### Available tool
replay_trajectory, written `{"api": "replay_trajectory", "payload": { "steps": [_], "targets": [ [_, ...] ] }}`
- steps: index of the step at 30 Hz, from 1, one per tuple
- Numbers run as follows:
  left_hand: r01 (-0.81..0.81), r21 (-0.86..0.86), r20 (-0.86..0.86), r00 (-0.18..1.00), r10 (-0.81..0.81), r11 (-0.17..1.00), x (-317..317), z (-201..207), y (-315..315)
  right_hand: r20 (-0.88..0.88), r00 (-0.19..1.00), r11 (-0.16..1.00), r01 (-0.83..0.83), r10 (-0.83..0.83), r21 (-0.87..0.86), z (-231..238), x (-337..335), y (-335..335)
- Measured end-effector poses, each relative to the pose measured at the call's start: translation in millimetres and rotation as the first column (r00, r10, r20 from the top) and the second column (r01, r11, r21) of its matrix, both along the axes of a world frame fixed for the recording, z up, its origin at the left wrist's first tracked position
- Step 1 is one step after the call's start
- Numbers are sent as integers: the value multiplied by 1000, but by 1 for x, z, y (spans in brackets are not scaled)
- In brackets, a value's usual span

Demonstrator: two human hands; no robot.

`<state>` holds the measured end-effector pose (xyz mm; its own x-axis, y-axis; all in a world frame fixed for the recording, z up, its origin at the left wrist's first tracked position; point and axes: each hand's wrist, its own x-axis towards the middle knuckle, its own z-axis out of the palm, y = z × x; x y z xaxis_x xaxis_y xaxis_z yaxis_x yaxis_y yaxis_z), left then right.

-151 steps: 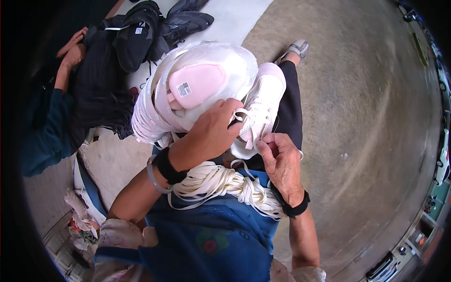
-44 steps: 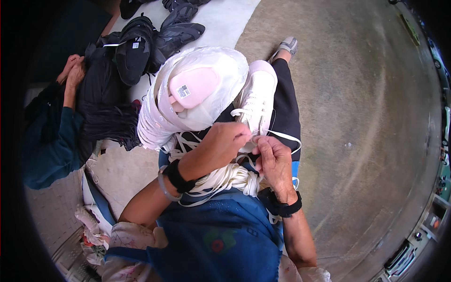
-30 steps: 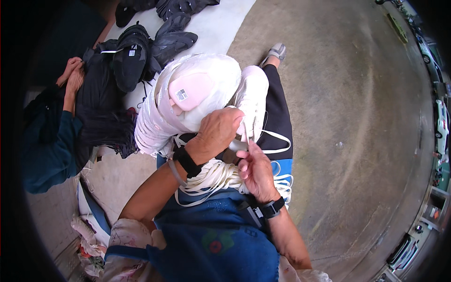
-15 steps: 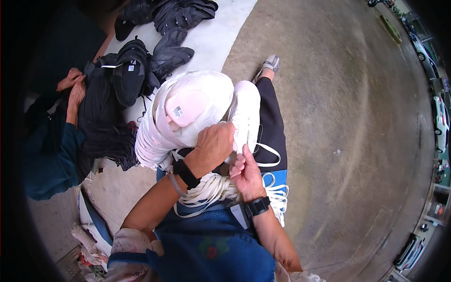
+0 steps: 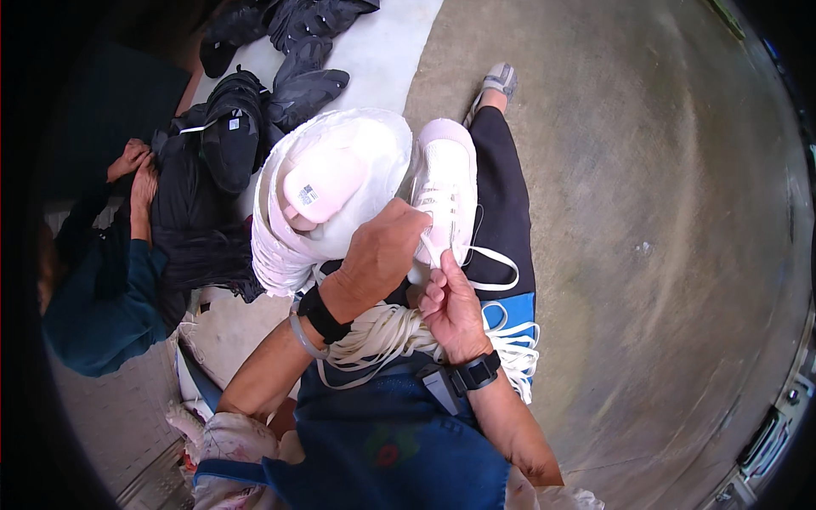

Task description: The recorder is lacing a new pair of white sneakers while sitting on the floor of what appears to be a shoe factory or warehouse.

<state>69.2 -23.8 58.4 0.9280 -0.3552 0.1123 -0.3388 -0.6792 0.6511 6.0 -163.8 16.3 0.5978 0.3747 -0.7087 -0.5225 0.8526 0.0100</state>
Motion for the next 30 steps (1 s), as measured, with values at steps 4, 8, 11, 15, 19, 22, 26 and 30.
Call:
{"api": "replay_trajectory", "payload": {
  "steps": [4,8,11,15,19,22,26,30],
  "targets": [
    [23,75,77,997,-28,997,-3,5,-2,9,1000,1000,2,-2,-5,0,0,0],
    [-15,80,6,1000,14,997,0,7,-6,-14,1000,1000,11,-11,-16,0,1,0],
    [-15,64,-40,999,17,998,4,2,-2,-7,1000,1000,3,-3,-11,-1,0,0],
    [-12,46,-84,996,15,999,11,7,2,1,1000,1000,-10,10,-15,-1,0,0],
    [-39,101,-41,998,44,994,11,2,-4,1,1000,1000,-10,10,-29,0,0,0],
    [-65,-11,-66,996,64,998,14,-2,1,4,1000,999,-1,1,-32,1,1,0],
    [-66,-82,-135,989,54,994,24,6,-2,6,1000,1000,-18,18,-26,1,2,1],
    [-16,38,-144,989,21,999,29,9,-3,-20,1000,999,-11,10,-43,2,3,2]
  ]
}}
